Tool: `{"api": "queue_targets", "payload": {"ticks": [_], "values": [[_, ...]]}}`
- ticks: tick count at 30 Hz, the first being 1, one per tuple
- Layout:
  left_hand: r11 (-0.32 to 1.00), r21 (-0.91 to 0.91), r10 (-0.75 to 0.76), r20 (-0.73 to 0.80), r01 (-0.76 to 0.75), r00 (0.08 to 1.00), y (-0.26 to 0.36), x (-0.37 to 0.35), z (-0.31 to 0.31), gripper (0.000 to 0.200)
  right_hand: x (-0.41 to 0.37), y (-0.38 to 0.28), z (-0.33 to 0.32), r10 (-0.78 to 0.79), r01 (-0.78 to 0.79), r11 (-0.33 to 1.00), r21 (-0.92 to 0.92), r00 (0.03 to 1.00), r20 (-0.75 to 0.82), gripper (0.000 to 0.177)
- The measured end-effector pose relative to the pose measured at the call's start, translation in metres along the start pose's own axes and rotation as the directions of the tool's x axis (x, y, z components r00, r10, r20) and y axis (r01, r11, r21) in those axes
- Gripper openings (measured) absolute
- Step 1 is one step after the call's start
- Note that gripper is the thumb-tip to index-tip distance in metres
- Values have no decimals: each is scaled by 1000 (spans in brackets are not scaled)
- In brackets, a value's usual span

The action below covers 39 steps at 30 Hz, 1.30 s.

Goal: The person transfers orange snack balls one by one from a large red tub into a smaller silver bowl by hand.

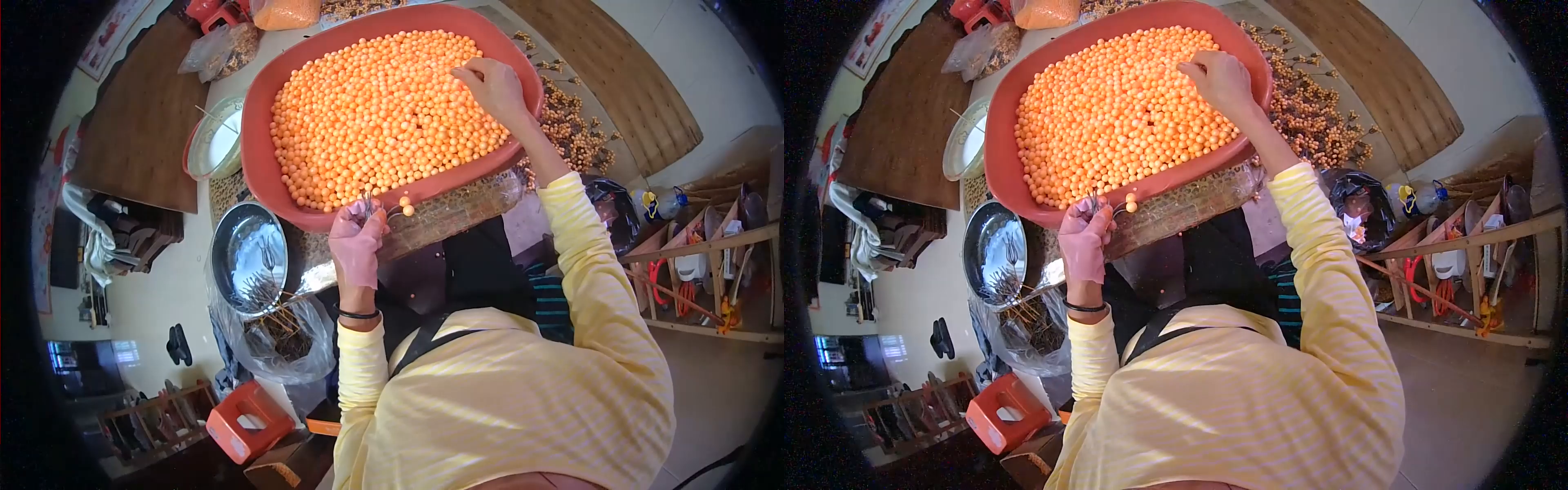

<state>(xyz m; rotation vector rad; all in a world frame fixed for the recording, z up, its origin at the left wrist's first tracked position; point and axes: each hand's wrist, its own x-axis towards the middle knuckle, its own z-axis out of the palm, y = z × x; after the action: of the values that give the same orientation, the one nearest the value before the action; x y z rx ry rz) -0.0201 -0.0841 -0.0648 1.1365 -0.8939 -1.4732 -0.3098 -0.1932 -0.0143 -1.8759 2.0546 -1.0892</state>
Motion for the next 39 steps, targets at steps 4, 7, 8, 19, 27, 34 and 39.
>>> {"api": "queue_targets", "payload": {"ticks": [4, 7, 8, 19, 27, 34, 39], "values": [[999, -45, 16, -15, -17, 1000, 2, -2, 0, 22, 7, 17, 13, -36, 25, 997, -78, 989, -142, 10], [998, -56, 17, -13, -18, 1000, 1, 0, -1, 22, 9, 24, 18, -85, 98, 993, 72, 982, -169, 9], [998, -61, 18, -13, -18, 1000, 0, 0, -1, 22, 9, 27, 19, -107, 135, 980, 146, 977, -185, 9], [1000, -8, 0, -6, 0, 1000, 0, -1, 0, 20, -1, 5, 36, -283, 271, 936, -224, 959, -21, 13], [999, -52, 8, -9, -9, 1000, 1, -2, 11, 18, -9, 3, 22, -149, 149, 986, 73, 989, -3, 11], [998, -56, 38, 9, -38, 999, 2, -4, 21, 18, -63, -25, 20, -32, -100, 623, 776, 988, 153, 9], [1000, -23, 18, 18, -17, 1000, 3, -6, 22, 18, -114, -63, 27, -39, -185, 543, 819, 969, 244, 7]]}}
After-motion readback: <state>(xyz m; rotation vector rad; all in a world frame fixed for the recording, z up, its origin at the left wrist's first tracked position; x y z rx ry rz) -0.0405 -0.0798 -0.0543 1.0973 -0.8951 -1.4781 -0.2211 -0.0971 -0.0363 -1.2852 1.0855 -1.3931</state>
